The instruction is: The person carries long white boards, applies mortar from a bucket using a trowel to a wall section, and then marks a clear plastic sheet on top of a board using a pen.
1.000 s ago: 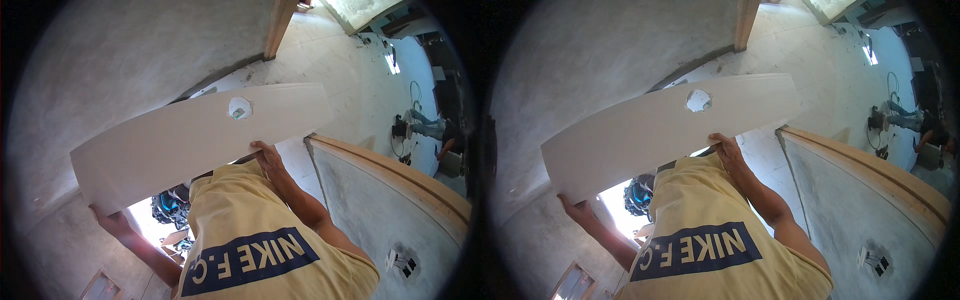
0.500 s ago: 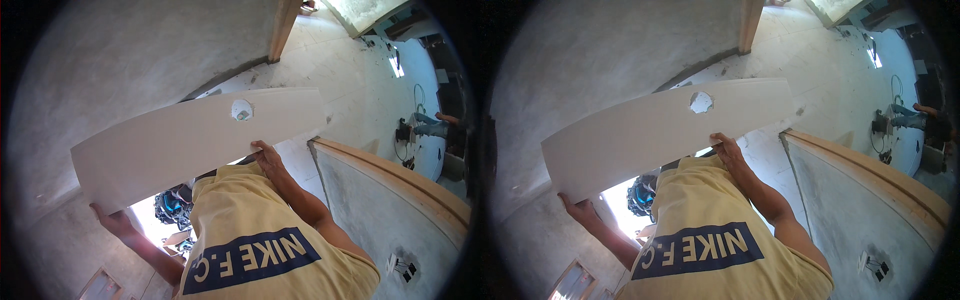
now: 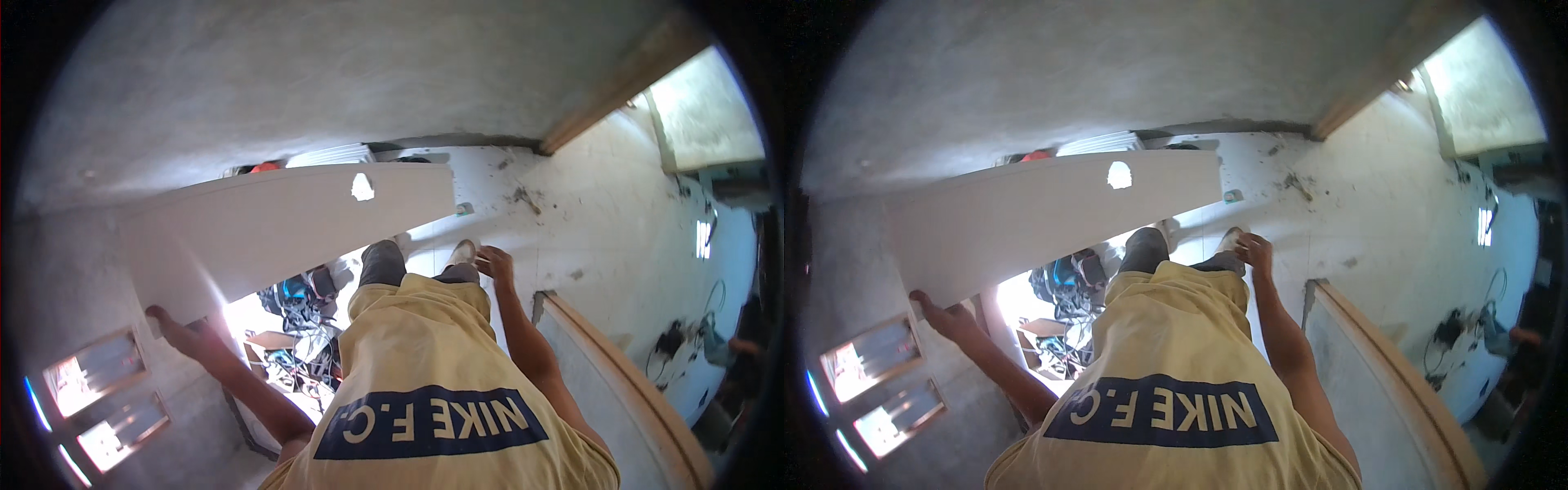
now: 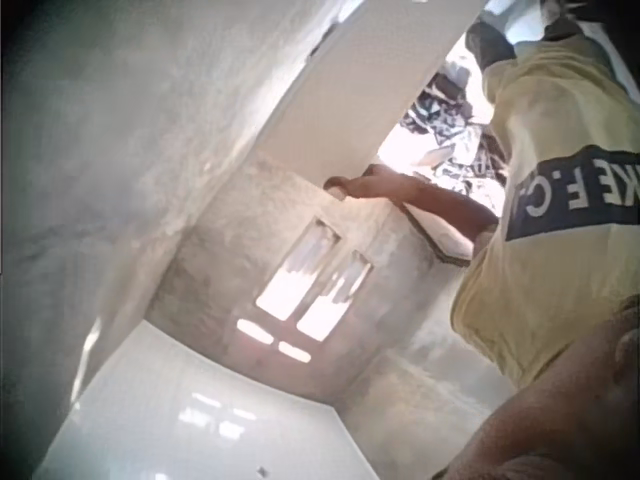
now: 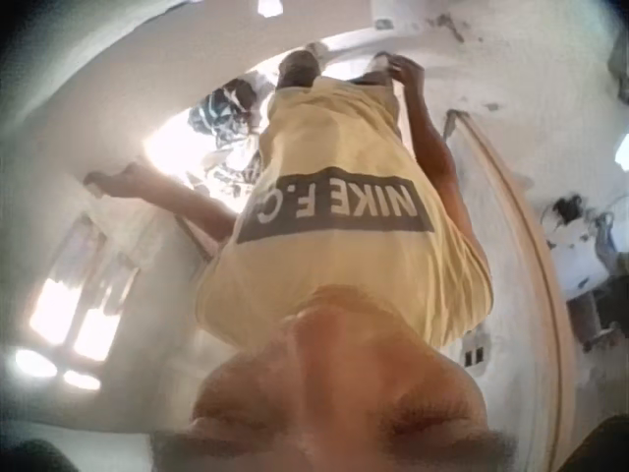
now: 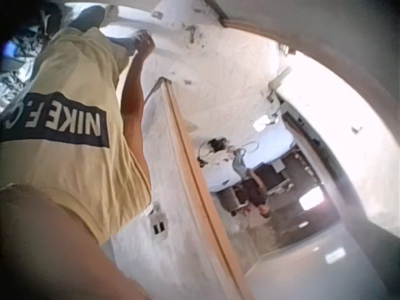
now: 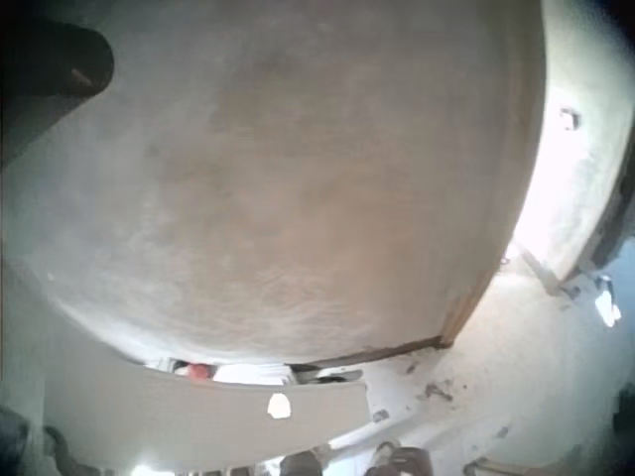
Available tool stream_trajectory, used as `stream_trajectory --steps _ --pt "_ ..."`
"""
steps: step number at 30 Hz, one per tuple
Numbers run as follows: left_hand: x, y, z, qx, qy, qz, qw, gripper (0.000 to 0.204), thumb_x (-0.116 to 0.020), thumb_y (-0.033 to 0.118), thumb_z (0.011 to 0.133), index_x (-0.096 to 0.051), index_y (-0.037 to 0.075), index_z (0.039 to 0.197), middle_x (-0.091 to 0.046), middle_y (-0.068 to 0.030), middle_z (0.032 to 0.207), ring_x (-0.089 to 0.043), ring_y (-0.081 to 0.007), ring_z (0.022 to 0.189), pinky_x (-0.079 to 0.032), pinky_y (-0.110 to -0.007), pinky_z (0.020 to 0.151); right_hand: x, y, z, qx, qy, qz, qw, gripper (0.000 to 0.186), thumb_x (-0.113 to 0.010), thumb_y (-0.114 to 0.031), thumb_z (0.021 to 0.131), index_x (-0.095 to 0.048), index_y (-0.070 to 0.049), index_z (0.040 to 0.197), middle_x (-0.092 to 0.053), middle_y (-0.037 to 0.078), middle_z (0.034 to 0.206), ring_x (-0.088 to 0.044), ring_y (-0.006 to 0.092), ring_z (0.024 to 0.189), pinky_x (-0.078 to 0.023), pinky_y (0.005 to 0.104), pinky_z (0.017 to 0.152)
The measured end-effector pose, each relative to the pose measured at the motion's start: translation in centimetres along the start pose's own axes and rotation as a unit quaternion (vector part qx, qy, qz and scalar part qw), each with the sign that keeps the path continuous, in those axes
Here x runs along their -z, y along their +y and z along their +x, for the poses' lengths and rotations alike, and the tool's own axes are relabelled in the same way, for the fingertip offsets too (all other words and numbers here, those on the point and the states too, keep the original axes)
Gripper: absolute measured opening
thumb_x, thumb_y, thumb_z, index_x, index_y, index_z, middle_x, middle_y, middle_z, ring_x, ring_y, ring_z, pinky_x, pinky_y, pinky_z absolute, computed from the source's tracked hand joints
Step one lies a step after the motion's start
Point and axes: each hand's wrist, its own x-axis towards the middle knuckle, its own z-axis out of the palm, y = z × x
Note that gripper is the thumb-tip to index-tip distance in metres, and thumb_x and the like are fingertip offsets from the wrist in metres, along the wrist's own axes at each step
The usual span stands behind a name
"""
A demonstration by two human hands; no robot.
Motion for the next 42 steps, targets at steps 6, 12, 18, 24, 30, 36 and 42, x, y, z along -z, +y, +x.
stream_trajectory --steps 6,12,18,24,30,36,42 --pt "6.3 -7.9 1.2 -0.311 0.033 0.570 0.760 0.094 -0.078 0.044 0.076 -0.036 -0.007 0.143 -0.067 -0.0263 0.107 -0.069 -0.0410 0.091 -0.055 -0.045 0.080 7.7 1.6 3.4 0.001 0.131 -0.124 0.984 0.037 -0.070 -0.024 0.085 -0.067 0.001 0.113 -0.071 0.013 0.092 -0.069 0.0204 0.066 -0.057 0.0318 0.056" --pt "6.0 -16.1 2.5 0.051 0.275 0.151 0.948 0.063 -0.068 0.044 0.090 -0.058 -0.012 0.116 -0.065 -0.0207 0.111 -0.066 -0.0266 0.092 -0.057 -0.038 0.078 7.4 -1.4 4.3 0.014 0.142 -0.279 0.950 0.031 -0.070 -0.020 0.086 -0.067 -0.001 0.110 -0.072 0.011 0.087 -0.069 0.0185 0.065 -0.053 0.0284 0.050" --pt "5.3 -20.8 3.3 0.028 0.279 0.223 0.933 0.036 -0.063 0.024 0.095 -0.064 -0.003 0.118 -0.068 -0.0125 0.104 -0.066 -0.0222 0.084 -0.054 -0.035 0.069 -0.9 -4.4 5.9 0.045 0.084 -0.391 0.916 0.028 -0.069 -0.021 0.086 -0.068 -0.003 0.107 -0.072 0.009 0.087 -0.070 0.0172 0.066 -0.053 0.0284 0.052" --pt "4.8 -20.6 6.6 0.029 0.272 0.348 0.897 0.047 -0.052 0.036 0.101 -0.064 -0.009 0.112 -0.067 -0.0145 0.107 -0.065 -0.0259 0.096 -0.051 -0.041 0.080 -13.9 -4.2 9.2 0.097 -0.033 -0.496 0.862 0.028 -0.071 -0.020 0.084 -0.068 -0.001 0.105 -0.072 0.011 0.083 -0.070 0.0180 0.064 -0.053 0.0294 0.051" --pt "6.4 -22.9 11.4 0.005 0.330 0.463 0.823 0.044 -0.056 0.031 0.099 -0.063 -0.012 0.107 -0.071 -0.0177 0.100 -0.068 -0.0303 0.085 -0.054 -0.041 0.075 -30.2 -2.1 16.3 0.063 -0.158 -0.510 0.843 0.023 -0.071 -0.018 0.083 -0.069 -0.001 0.099 -0.070 0.010 0.078 -0.067 0.0165 0.059 -0.052 0.0301 0.050" --pt "7.0 -31.5 8.0 0.071 0.142 0.494 0.855 0.041 -0.056 0.029 0.100 -0.064 -0.009 0.114 -0.062 -0.0206 0.124 -0.064 -0.0320 0.106 -0.050 -0.041 0.093 -46.2 2.6 25.9 0.224 -0.202 -0.619 0.725 0.026 -0.070 -0.024 0.081 -0.070 0.001 0.088 -0.070 0.021 0.083 -0.070 0.0331 0.082 -0.052 0.0419 0.075" --pt "10.5 -38.1 6.3 0.092 0.236 0.667 0.701 0.043 -0.055 0.027 0.101 -0.058 -0.008 0.125 -0.056 -0.0216 0.134 -0.058 -0.0331 0.118 -0.048 -0.041 0.096 -56.3 7.9 36.5 0.214 -0.207 -0.661 0.689 0.029 -0.069 -0.025 0.083 -0.070 0.002 0.095 -0.071 0.018 0.084 -0.070 0.0301 0.085 -0.053 0.0377 0.078"
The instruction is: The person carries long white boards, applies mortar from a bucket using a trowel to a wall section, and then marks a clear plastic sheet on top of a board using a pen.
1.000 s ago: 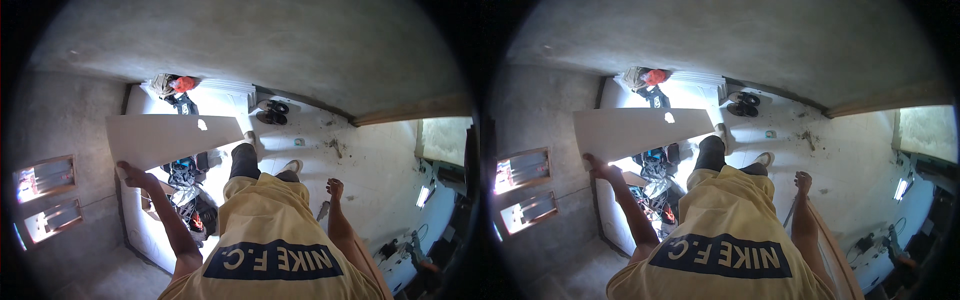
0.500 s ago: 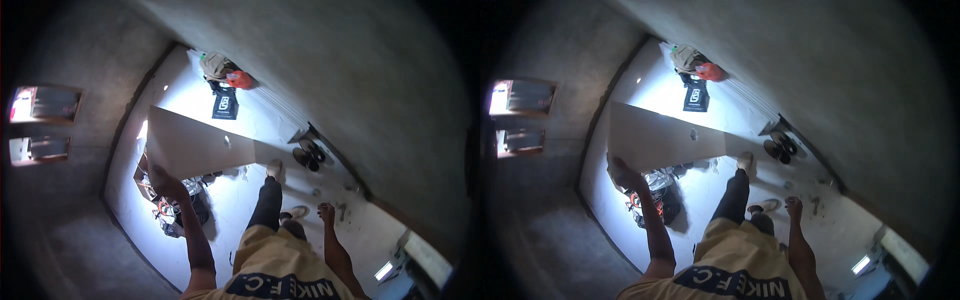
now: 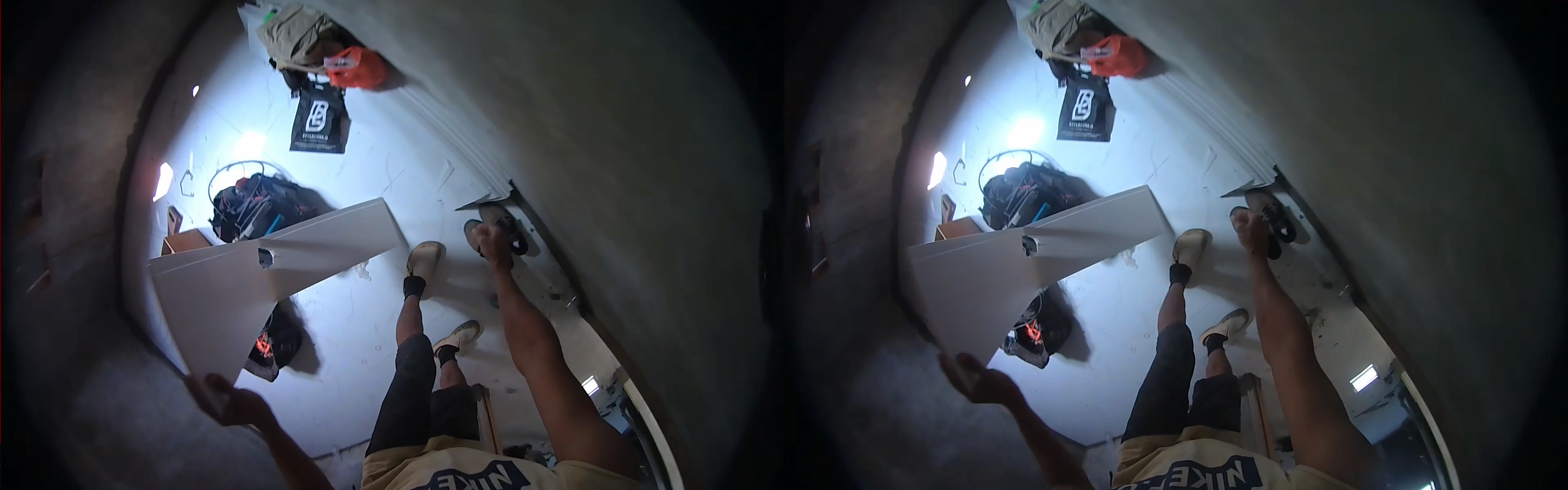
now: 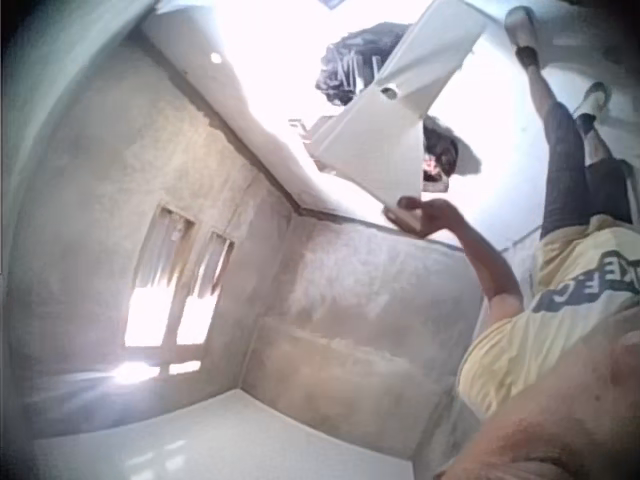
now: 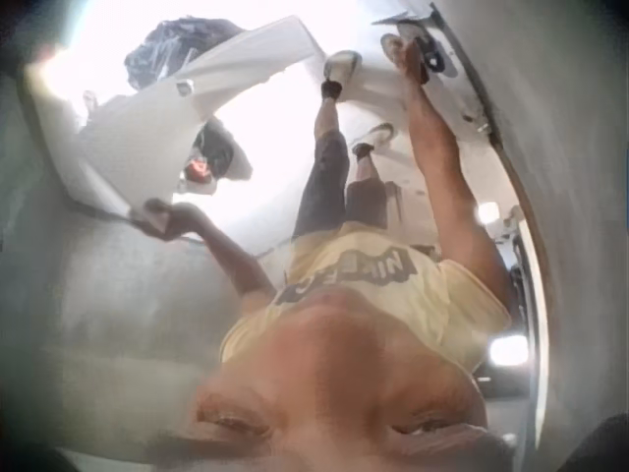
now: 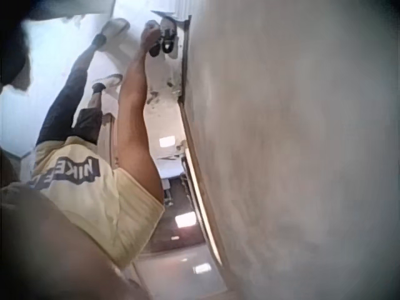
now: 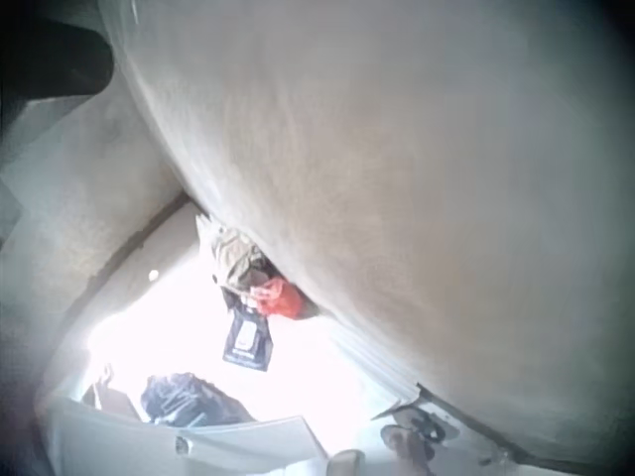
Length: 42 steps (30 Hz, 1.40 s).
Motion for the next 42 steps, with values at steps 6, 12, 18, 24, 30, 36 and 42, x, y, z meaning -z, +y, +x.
stream_trajectory --steps 6,12,18,24,30,36,42 --pt "3.7 -6.0 8.6 -0.216 -0.031 0.257 0.941 0.041 -0.055 0.019 0.099 -0.052 -0.007 0.131 -0.051 -0.0225 0.138 -0.055 -0.0365 0.121 -0.046 -0.043 0.100 -4.9 3.0 8.8 -0.005 0.017 -0.045 0.999 0.044 -0.070 -0.023 0.085 -0.061 0.005 0.118 -0.065 0.024 0.114 -0.063 0.0359 0.109 -0.049 0.0401 0.092" --pt "7.7 -9.8 11.8 0.191 -0.006 -0.082 0.978 0.041 -0.054 0.022 0.100 -0.052 -0.004 0.131 -0.052 -0.0199 0.135 -0.054 -0.0348 0.120 -0.044 -0.043 0.101 -9.6 6.0 13.9 -0.005 0.119 -0.065 0.991 0.051 -0.070 -0.020 0.085 -0.055 0.007 0.125 -0.057 0.029 0.125 -0.056 0.0402 0.118 -0.045 0.0436 0.100" --pt "8.0 -11.1 13.0 0.292 0.017 -0.156 0.943 0.041 -0.053 0.026 0.100 -0.052 -0.001 0.131 -0.052 -0.0173 0.133 -0.053 -0.0331 0.118 -0.042 -0.042 0.102 -13.9 8.0 15.2 -0.126 0.239 0.089 0.959 0.047 -0.073 -0.020 0.084 -0.059 0.002 0.123 -0.059 0.025 0.123 -0.060 0.0382 0.112 -0.050 0.0418 0.095" --pt "7.2 -12.1 13.9 0.333 0.028 -0.194 0.922 0.042 -0.053 0.029 0.100 -0.052 0.001 0.131 -0.052 -0.0147 0.130 -0.052 -0.0314 0.117 -0.039 -0.042 0.102 -15.3 6.6 16.3 -0.277 0.354 0.447 0.773 0.029 -0.071 -0.008 0.085 -0.061 -0.003 0.112 -0.065 0.014 0.113 -0.064 0.0259 0.105 -0.061 0.0457 0.082" --pt "6.5 -12.7 14.6 0.353 0.039 -0.227 0.907 0.042 -0.052 0.032 0.101 -0.052 0.004 0.132 -0.052 -0.0120 0.128 -0.050 -0.0297 0.115 -0.037 -0.041 0.103 -15.7 6.3 17.2 -0.304 0.393 0.375 0.783 0.036 -0.079 -0.018 0.080 -0.054 0.001 0.098 -0.063 0.016 0.102 -0.065 0.0270 0.090 -0.060 0.0383 0.072" --pt "7.4 -15.2 15.9 0.363 0.040 -0.263 0.893 0.042 -0.051 0.036 0.101 -0.052 0.006 0.132 -0.052 -0.0094 0.125 -0.049 -0.0280 0.114 -0.035 -0.040 0.104 -15.8 7.5 16.1 -0.295 0.371 0.315 0.822 0.055 -0.085 -0.029 0.074 -0.051 -0.001 0.107 -0.059 0.015 0.107 -0.063 0.0286 0.096 -0.058 0.0412 0.082" --pt "7.2 -14.2 16.0 0.352 0.005 -0.180 0.919 0.037 -0.048 0.036 0.102 -0.054 0.007 0.125 -0.053 -0.0078 0.118 -0.050 -0.0234 0.106 -0.038 -0.040 0.096 -14.1 6.6 13.8 -0.185 0.307 0.264 0.895 0.065 -0.090 -0.036 0.066 -0.058 -0.001 0.110 -0.059 0.014 0.107 -0.063 0.0269 0.092 -0.053 0.0377 0.082"
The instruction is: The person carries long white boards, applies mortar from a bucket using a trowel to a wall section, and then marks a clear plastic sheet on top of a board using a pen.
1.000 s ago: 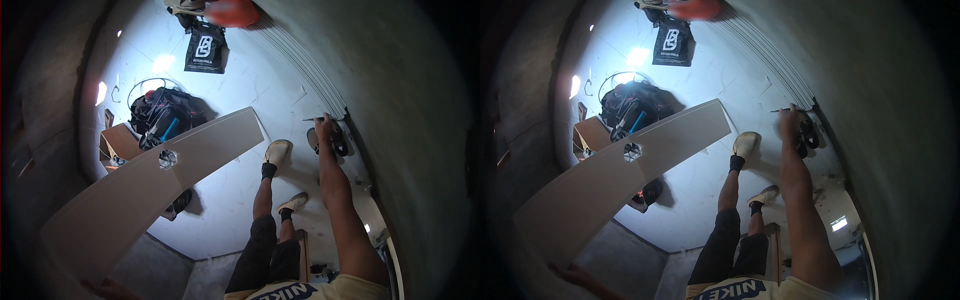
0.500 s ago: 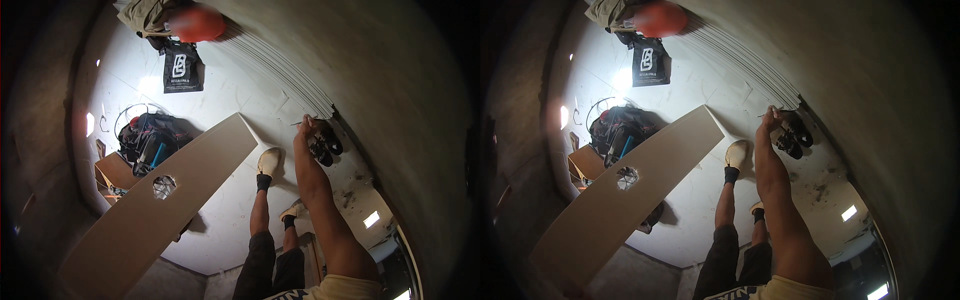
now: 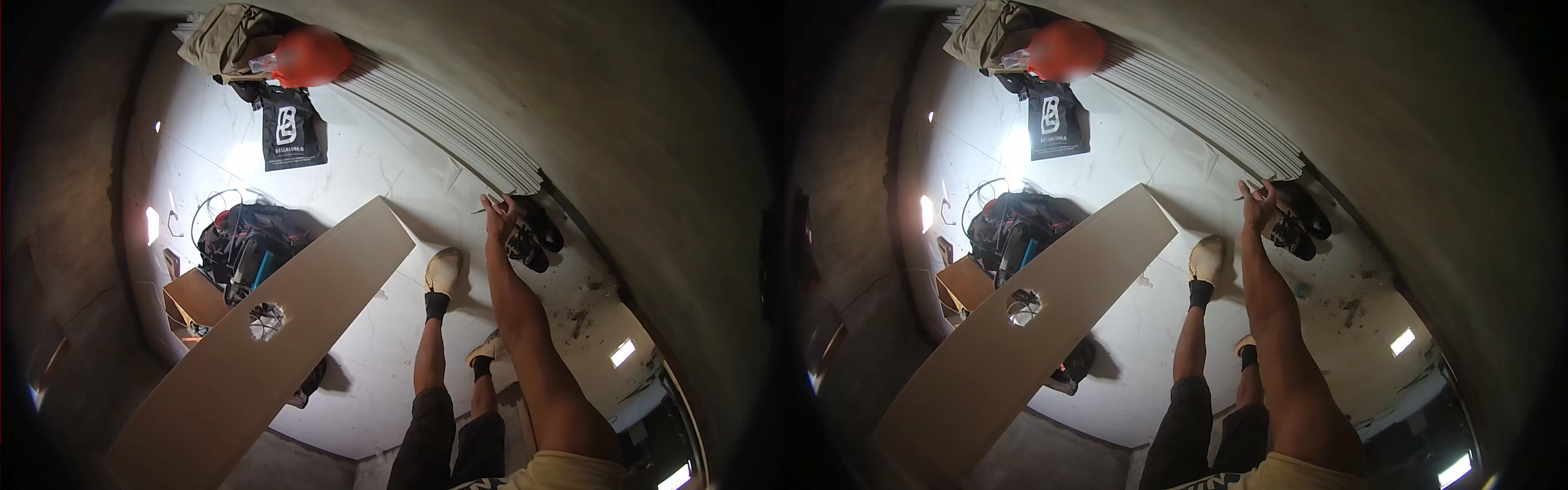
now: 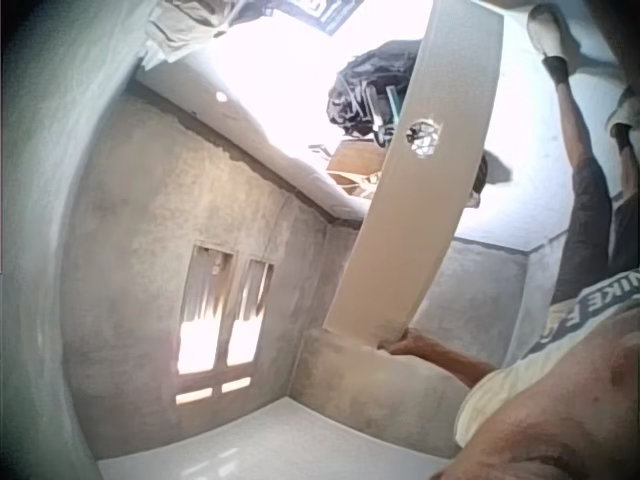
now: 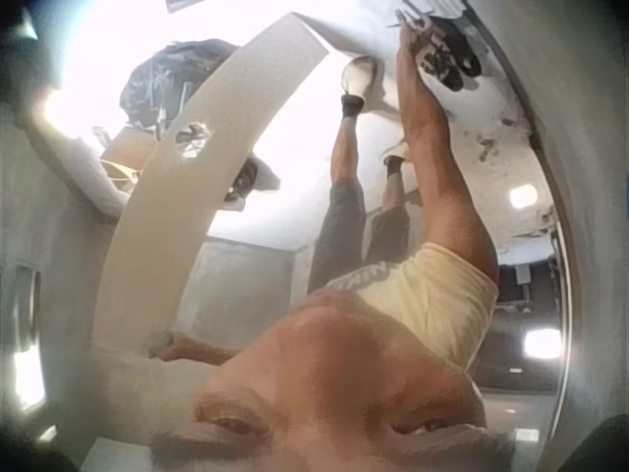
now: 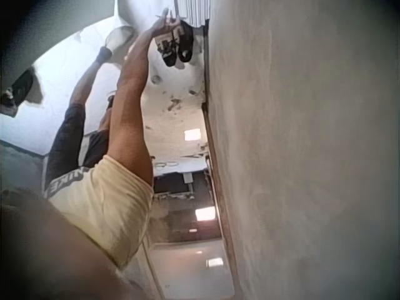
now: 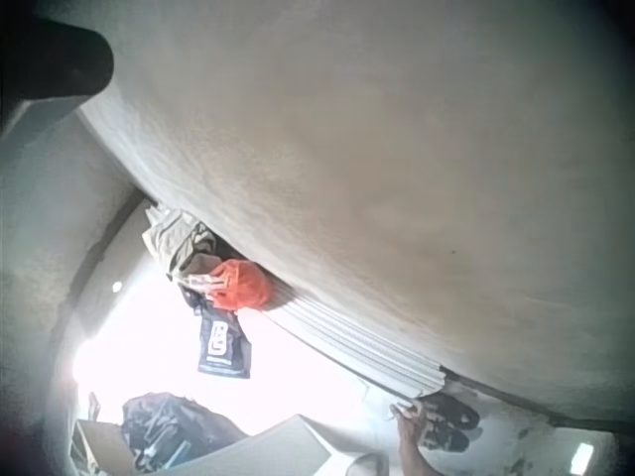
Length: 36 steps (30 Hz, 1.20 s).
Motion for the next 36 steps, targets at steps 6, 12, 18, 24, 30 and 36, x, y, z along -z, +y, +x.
stream_trajectory --steps 6,12,18,24,30,36 --pt "-0.9 0.4 -1.2 0.019 0.024 -0.018 0.999 0.041 -0.045 0.038 0.104 -0.051 0.005 0.127 -0.053 -0.0070 0.119 -0.050 -0.0213 0.106 -0.039 -0.040 0.093 1.3 -1.3 2.2 0.158 -0.123 -0.192 0.961 0.049 -0.088 -0.029 0.069 -0.063 0.001 0.098 -0.063 0.014 0.089 -0.062 0.0269 0.082 -0.051 0.0375 0.076" --pt "0.9 -1.3 0.2 -0.080 -0.010 0.007 0.997 0.042 -0.047 0.036 0.103 -0.052 0.002 0.126 -0.057 -0.0084 0.114 -0.053 -0.0233 0.100 -0.043 -0.037 0.089 1.2 -1.8 3.1 0.335 -0.262 -0.333 0.842 0.032 -0.077 -0.020 0.081 -0.058 0.002 0.095 -0.063 0.023 0.090 -0.060 0.0413 0.088 -0.050 0.0442 0.075" --pt "3.4 -4.9 2.8 -0.348 -0.041 0.281 0.893 0.041 -0.057 0.028 0.099 -0.052 0.000 0.128 -0.062 -0.0127 0.117 -0.058 -0.0282 0.102 -0.048 -0.040 0.087 -0.9 -2.1 1.9 0.327 -0.284 -0.372 0.821 0.037 -0.068 -0.025 0.089 -0.055 -0.002 0.115 -0.064 0.026 0.104 -0.060 0.0439 0.103 -0.049 0.0500 0.084" --pt "6.4 -8.1 3.9 -0.524 -0.016 0.368 0.768 0.046 -0.058 0.021 0.098 -0.044 -0.002 0.135 -0.054 -0.0188 0.128 -0.055 -0.0323 0.113 -0.045 -0.043 0.096 0.0 -2.2 0.5 0.335 -0.308 -0.338 0.824 0.024 -0.067 -0.014 0.088 -0.062 -0.002 0.108 -0.066 0.022 0.102 -0.062 0.0410 0.099 -0.050 0.0453 0.084" --pt "7.5 -9.0 3.9 -0.654 0.047 0.466 0.594 0.054 -0.059 0.014 0.097 -0.036 -0.005 0.142 -0.047 -0.0249 0.140 -0.052 -0.0364 0.125 -0.042 -0.046 0.105 11.0 -1.7 1.4 0.316 -0.257 -0.376 0.832 0.020 -0.060 -0.012 0.092 -0.060 0.001 0.107 -0.064 0.025 0.097 -0.060 0.0449 0.096 -0.047 0.0491 0.083" --pt "5.7 -9.8 2.8 -0.567 -0.031 0.295 0.768 0.061 -0.061 0.014 0.096 -0.031 -0.004 0.146 -0.046 -0.0268 0.141 -0.049 -0.0369 0.129 -0.039 -0.046 0.109 24.7 -1.2 -0.2 0.468 -0.120 -0.314 0.818 0.023 -0.055 -0.019 0.096 -0.058 0.000 0.107 -0.065 0.024 0.096 -0.060 0.0470 0.094 -0.042 0.0522 0.084"
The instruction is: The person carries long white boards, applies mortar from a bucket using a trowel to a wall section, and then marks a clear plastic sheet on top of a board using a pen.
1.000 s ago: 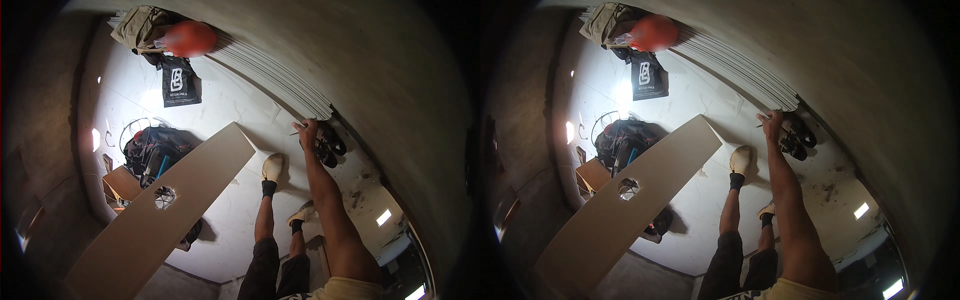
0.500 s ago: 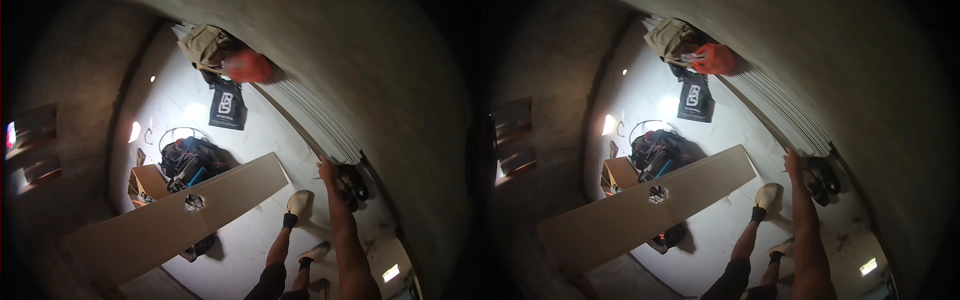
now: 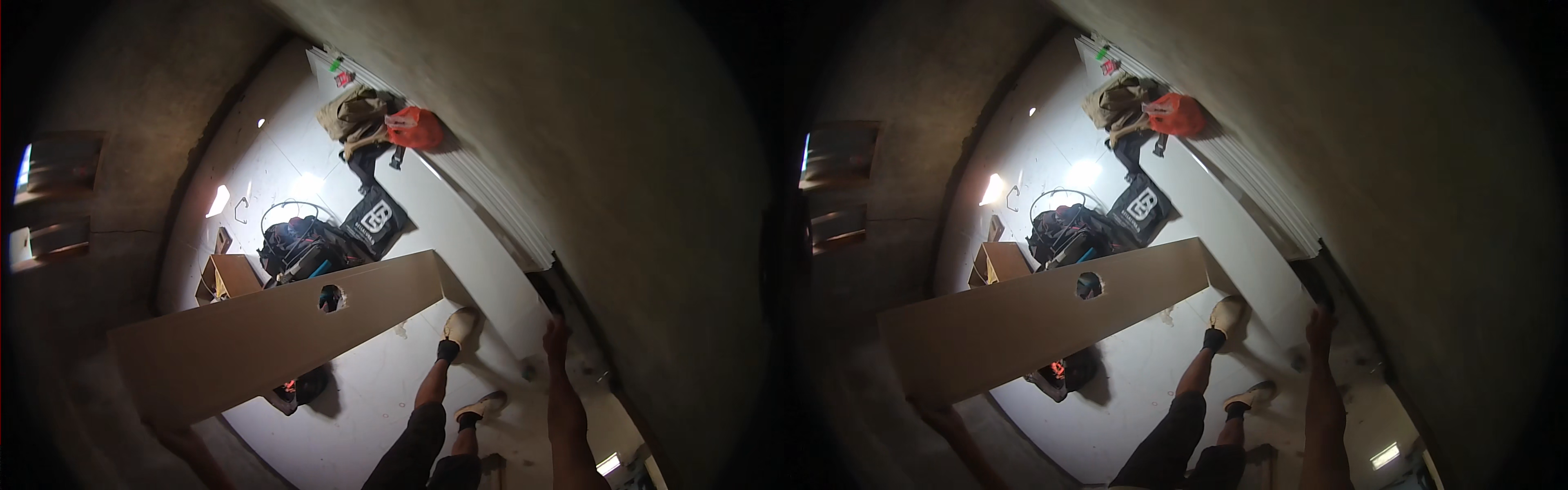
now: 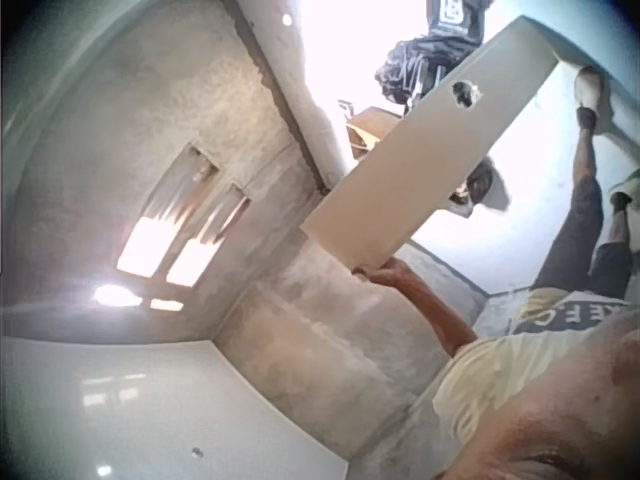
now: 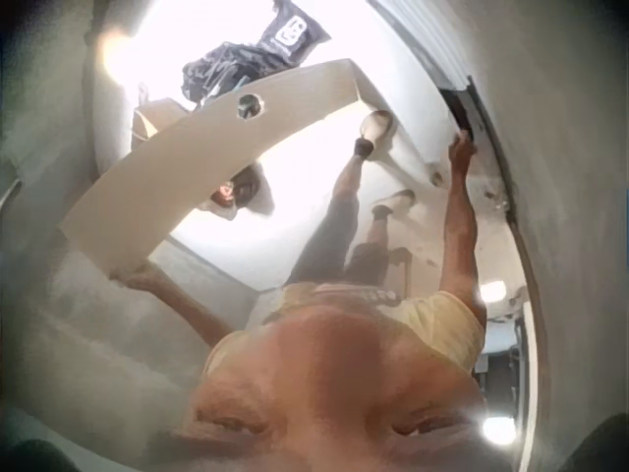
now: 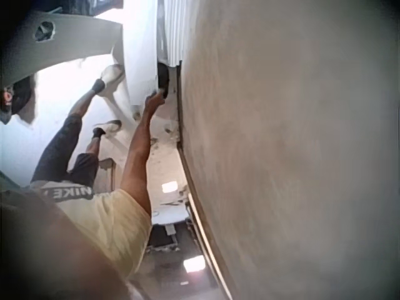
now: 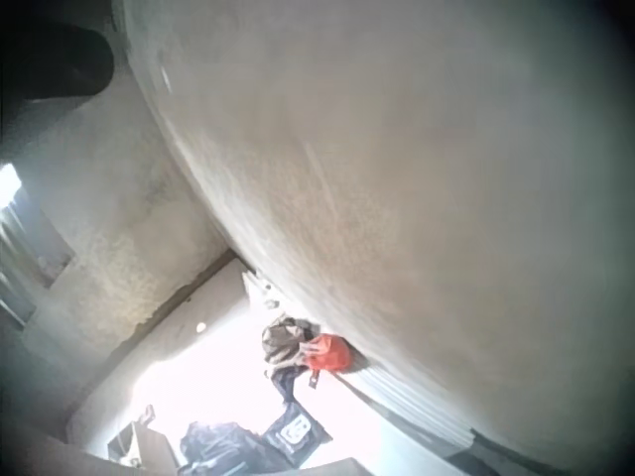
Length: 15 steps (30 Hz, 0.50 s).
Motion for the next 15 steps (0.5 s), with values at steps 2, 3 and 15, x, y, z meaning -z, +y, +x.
stream_trajectory --steps 2,3,15 --pt "0.4 1.9 -0.1 0.030 0.040 -0.146 0.988 0.060 -0.062 0.015 0.095 -0.034 -0.004 0.145 -0.047 -0.0264 0.140 -0.049 -0.0370 0.129 -0.038 -0.045 0.109 4.3 -0.1 -1.9 0.025 0.022 -0.040 0.999 0.026 -0.054 -0.023 0.097 -0.058 0.000 0.108 -0.066 0.024 0.097 -0.060 0.0468 0.093 -0.042 0.0513 0.084" --pt "0.8 3.0 0.0 0.031 0.021 -0.116 0.993 0.060 -0.063 0.015 0.095 -0.036 -0.004 0.145 -0.048 -0.0261 0.140 -0.049 -0.0370 0.129 -0.038 -0.045 0.109 6.8 -0.6 -2.9 -0.021 -0.013 -0.064 0.998 0.030 -0.054 -0.029 0.097 -0.061 -0.001 0.105 -0.067 0.023 0.095 -0.062 0.0456 0.090 -0.044 0.0495 0.083" --pt "9.1 11.4 0.6 0.238 0.140 -0.280 0.920 0.049 -0.042 0.029 0.105 -0.048 -0.009 0.134 -0.054 -0.0190 0.134 -0.055 -0.0277 0.119 -0.047 -0.039 0.100 34.5 -3.2 -15.1 -0.170 0.048 -0.213 0.961 0.058 -0.066 -0.064 0.079 -0.072 -0.007 0.092 -0.069 0.018 0.091 -0.065 0.0412 0.082 -0.051 0.0464 0.076"
